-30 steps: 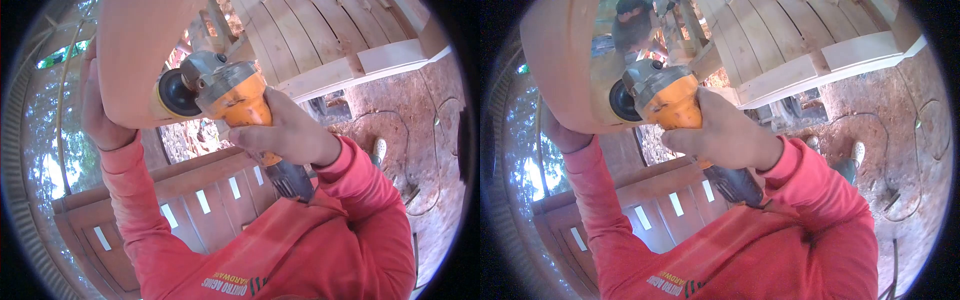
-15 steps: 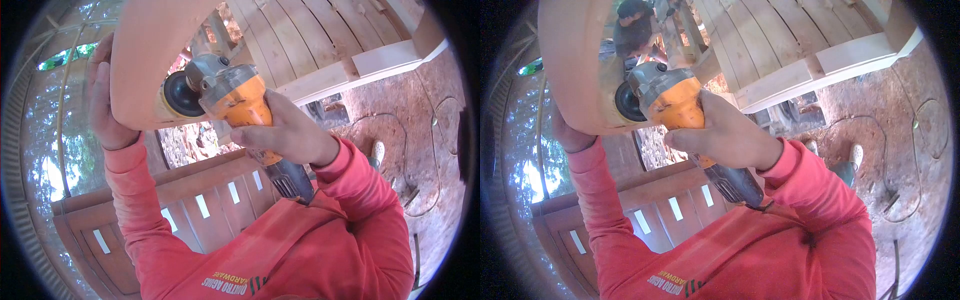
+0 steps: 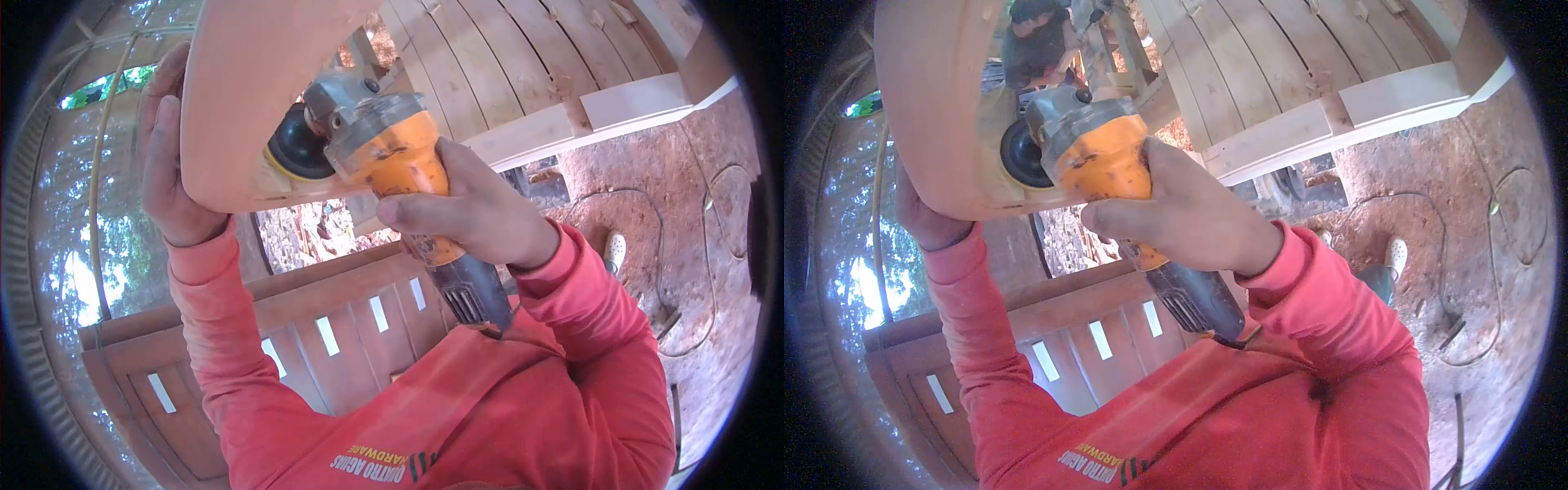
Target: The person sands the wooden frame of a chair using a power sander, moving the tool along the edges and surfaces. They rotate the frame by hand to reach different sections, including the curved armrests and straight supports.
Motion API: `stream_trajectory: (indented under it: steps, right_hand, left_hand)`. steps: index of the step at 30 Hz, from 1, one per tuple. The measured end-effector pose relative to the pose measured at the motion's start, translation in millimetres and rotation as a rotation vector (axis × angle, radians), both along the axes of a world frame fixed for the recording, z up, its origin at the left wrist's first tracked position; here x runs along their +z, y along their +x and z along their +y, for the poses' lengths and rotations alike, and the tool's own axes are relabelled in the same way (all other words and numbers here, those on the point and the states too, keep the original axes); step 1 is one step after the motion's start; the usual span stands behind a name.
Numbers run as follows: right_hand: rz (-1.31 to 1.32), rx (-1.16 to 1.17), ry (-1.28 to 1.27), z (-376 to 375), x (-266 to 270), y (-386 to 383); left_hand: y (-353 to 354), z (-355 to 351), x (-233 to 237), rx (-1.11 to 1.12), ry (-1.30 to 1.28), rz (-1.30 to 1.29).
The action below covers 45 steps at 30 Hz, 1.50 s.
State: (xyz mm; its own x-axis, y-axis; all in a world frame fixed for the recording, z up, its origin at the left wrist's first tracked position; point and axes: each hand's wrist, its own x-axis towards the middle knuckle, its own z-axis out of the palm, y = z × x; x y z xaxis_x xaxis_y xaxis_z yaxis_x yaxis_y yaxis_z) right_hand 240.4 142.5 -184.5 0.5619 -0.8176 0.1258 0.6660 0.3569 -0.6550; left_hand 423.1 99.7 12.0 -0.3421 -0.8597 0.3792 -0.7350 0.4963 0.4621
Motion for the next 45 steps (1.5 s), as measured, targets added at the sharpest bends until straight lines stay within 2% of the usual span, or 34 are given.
stream_trajectory:
  steps: [5,8,9,12,13,17,20,23,26,30,33,36,45]
  right_hand:
    - [0.171,0.219,0.059,-1.1,-13.8,-13.4]
    - [0.132,0.066,0.172,11.6,-36.0,-18.8]
    - [0.067,0.078,0.200,12.5,-33.5,-19.8]
    - [0.001,0.078,0.115,16.3,-18.0,-13.8]
    - [-0.040,0.162,0.099,13.0,-9.1,-17.2]
    - [0.034,0.067,-0.038,6.7,7.7,-8.2]
    - [0.071,0.171,0.079,16.2,-14.8,-14.6]
    - [0.144,0.099,0.225,26.9,-40.3,-21.9]
    - [0.054,0.099,0.314,31.9,-32.2,-27.8]
    - [-0.103,0.147,0.108,24.5,-4.9,-18.4]
    - [-0.174,0.091,0.072,21.6,7.6,-5.4]
    - [-0.200,0.139,0.076,19.8,6.7,-5.9]
    - [0.040,0.156,-0.020,21.5,10.7,-22.6]
  left_hand:
    - [1.5,0.9,1.1,0.014,-0.020,-0.061]
    - [3.2,-2.2,6.1,-0.053,0.019,-0.003]
    - [3.6,-2.4,4.2,-0.057,0.022,0.016]
    - [4.5,-3.1,0.1,-0.051,0.020,0.033]
    - [4.4,-3.4,-0.6,-0.049,0.024,0.033]
    - [7.8,-2.9,-0.6,-0.063,0.017,0.030]
    - [9.1,-3.6,0.6,-0.064,0.007,0.009]
    - [7.2,-3.7,2.4,-0.077,0.010,0.020]
    - [4.7,-4.0,1.1,-0.082,0.008,0.038]
    - [4.5,-4.9,1.6,-0.086,0.010,0.020]
    - [6.5,-4.8,2.6,-0.094,0.000,0.012]
    - [8.1,-5.2,2.2,-0.103,-0.003,0.004]
    - [12.9,-6.7,2.3,-0.128,-0.019,0.000]
